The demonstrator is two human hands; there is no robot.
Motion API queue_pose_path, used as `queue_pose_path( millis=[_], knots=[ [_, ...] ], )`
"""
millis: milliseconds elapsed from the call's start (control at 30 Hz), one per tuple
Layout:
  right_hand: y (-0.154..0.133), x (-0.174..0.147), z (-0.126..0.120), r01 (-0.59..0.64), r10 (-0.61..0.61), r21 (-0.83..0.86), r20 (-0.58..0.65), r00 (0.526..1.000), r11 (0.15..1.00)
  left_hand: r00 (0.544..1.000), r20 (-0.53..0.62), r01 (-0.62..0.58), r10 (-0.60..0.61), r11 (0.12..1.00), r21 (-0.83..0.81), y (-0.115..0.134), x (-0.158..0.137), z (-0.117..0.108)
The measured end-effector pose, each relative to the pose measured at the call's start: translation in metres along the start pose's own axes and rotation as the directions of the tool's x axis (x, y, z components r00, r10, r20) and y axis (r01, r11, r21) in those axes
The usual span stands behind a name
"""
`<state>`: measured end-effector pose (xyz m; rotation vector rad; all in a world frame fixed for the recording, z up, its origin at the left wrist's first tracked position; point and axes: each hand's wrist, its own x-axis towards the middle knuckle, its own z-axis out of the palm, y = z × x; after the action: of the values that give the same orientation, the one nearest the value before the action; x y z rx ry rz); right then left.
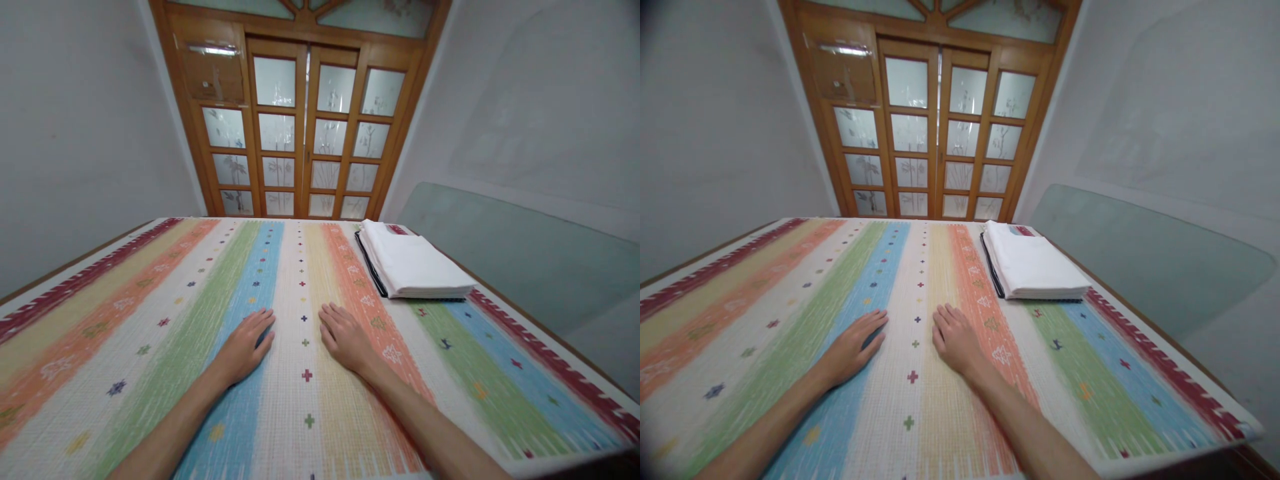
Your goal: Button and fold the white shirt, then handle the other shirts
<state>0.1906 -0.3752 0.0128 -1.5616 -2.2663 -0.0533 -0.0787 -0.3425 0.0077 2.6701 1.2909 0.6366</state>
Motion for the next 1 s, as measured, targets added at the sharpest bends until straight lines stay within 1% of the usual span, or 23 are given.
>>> queue_pose_path(
  millis=[133,333,500,867,1000],
  knots=[
    [-0.001,-0.001,0.001,0.016,-0.016,-0.005,-0.034,0.999,1.0,1.0,-0.03,0.002,-0.002,1.0,-0.015,-0.001,-0.001,0.001],
    [-0.003,-0.003,0.003,0.046,-0.048,-0.02,-0.134,0.99,0.999,0.997,-0.071,-0.004,0.003,1.0,-0.016,0.0,-0.001,0.0],
    [-0.002,-0.005,0.004,0.061,-0.064,-0.024,-0.164,0.984,0.998,0.996,-0.086,-0.002,0.002,1.0,-0.005,0.001,-0.001,0.001],
    [0.001,-0.012,0.002,0.104,-0.101,0.0,-0.246,0.964,0.995,0.996,-0.087,-0.002,0.01,0.996,0.093,0.002,-0.002,0.002],
    [0.001,-0.013,0.0,0.109,-0.104,0.001,-0.294,0.95,0.994,0.993,-0.117,-0.017,0.03,0.994,0.11,0.002,-0.004,0.005]
  ],
)
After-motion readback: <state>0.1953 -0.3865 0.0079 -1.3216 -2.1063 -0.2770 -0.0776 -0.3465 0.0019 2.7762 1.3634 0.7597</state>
